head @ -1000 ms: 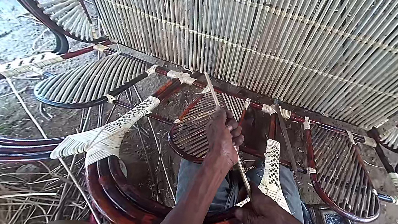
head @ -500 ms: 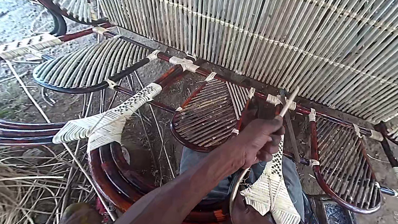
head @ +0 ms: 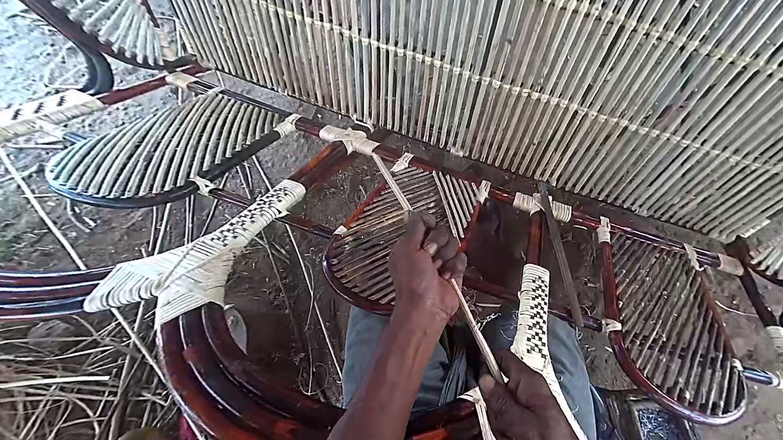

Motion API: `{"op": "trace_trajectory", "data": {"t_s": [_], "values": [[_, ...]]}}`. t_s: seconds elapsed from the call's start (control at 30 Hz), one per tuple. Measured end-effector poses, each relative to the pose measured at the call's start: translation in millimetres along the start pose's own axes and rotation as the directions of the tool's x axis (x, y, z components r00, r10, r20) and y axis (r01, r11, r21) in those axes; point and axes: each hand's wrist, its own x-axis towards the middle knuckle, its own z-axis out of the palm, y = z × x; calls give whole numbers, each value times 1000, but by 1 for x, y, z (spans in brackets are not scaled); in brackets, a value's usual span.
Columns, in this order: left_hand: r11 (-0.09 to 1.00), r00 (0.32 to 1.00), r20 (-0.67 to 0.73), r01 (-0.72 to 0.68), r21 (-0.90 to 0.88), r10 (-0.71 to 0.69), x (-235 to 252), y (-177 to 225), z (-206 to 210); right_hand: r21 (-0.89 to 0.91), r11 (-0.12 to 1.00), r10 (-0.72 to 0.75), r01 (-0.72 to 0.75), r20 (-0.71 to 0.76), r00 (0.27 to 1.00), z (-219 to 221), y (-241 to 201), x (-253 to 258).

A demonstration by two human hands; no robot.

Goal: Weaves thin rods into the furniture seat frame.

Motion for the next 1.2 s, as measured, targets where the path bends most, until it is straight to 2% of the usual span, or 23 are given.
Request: {"op": "trace_trajectory", "data": {"t_s": [0.17, 0.3, 0.4, 0.47, 0.53, 0.6, 0.63, 0.67, 0.7, 0.73, 0.8, 0.83, 0.87, 0.9, 0.93, 0.97, 1.0, 1.03, 1.07, 1.1, 1.13, 1.2], "values": [[992, 993, 31, -118, 44, 117, -7, 7, 2, -102, 995, 13, -13, 4, 1000, -3, 3, 6], [985, 999, 19, -30, 168, 27, -3, 14, 8, -383, 919, -118, 94, -39, 992, -8, -3, 19], [984, 997, 73, -9, 180, -5, -7, 9, 9, -326, 933, -185, 151, -74, 980, -8, -14, 34], [985, 998, 66, 4, 173, -15, -8, 6, 9, -376, 905, -246, 200, -77, 966, -7, -19, 40], [985, 998, 54, 15, 172, -25, -8, 4, 7, -557, 778, -391, 291, -67, 918, -12, -14, 44], [986, 997, 62, 30, 166, -41, -8, 1, 3, -748, 543, -586, 381, -13, 810, -22, -4, 50], [986, 997, 69, 34, 160, -45, -8, 0, 0, -783, 468, -629, 410, 31, 777, -27, -3, 53], [988, 996, 71, 37, 151, -48, -7, 0, -1, -789, 448, -642, 419, 42, 765, -31, -2, 54], [989, 996, 69, 41, 140, -51, -7, -1, -3, -767, 494, -630, 409, 8, 776, -35, -2, 53], [990, 996, 66, 44, 135, -53, -6, 0, -3, -703, 599, -595, 383, -70, 801, -41, -2, 52], [991, 997, 55, 42, 130, -49, -3, 3, -3, -400, 847, -481, 351, -293, 826, -65, -9, 48], [991, 998, 47, 36, 127, -42, -1, 5, -4, -196, 908, -419, 371, -417, 806, -81, -15, 45], [991, 999, 37, 28, 127, -33, 0, 7, -6, -21, 911, -357, 412, -537, 764, -101, -23, 44], [991, 999, 27, 23, 129, -27, 1, 8, -8, 81, 883, -311, 463, -637, 705, -121, -29, 42], [992, 999, 24, 26, 126, -29, 2, 8, -9, 64, 874, -310, 482, -691, 653, -140, -32, 40], [992, 999, 24, 32, 120, -35, 3, 7, -9, -86, 902, -362, 424, -686, 631, -157, -32, 37], [992, 999, 25, 41, 115, -45, 3, 6, -7, -305, 911, -412, 278, -643, 645, -167, -31, 33], [993, 998, 32, 51, 110, -55, 3, 4, -4, -487, 864, -434, 127, -595, 677, -167, -30, 31], [993, 997, 44, 60, 104, -64, 2, 1, -2, -591, 806, -432, 40, -541, 721, -155, -30, 29], [993, 996, 60, 66, 97, -72, 1, -1, -1, -629, 777, -412, 34, -466, 783, -137, -29, 28], [993, 994, 76, 74, 88, -80, 1, -3, 1, -609, 786, -395, 105, -364, 844, -115, -29, 27], [993, 992, 90, 87, 81, -94, -1, -7, 2, -474, 839, -374, 266, -148, 916, -75, -29, 34]]}}
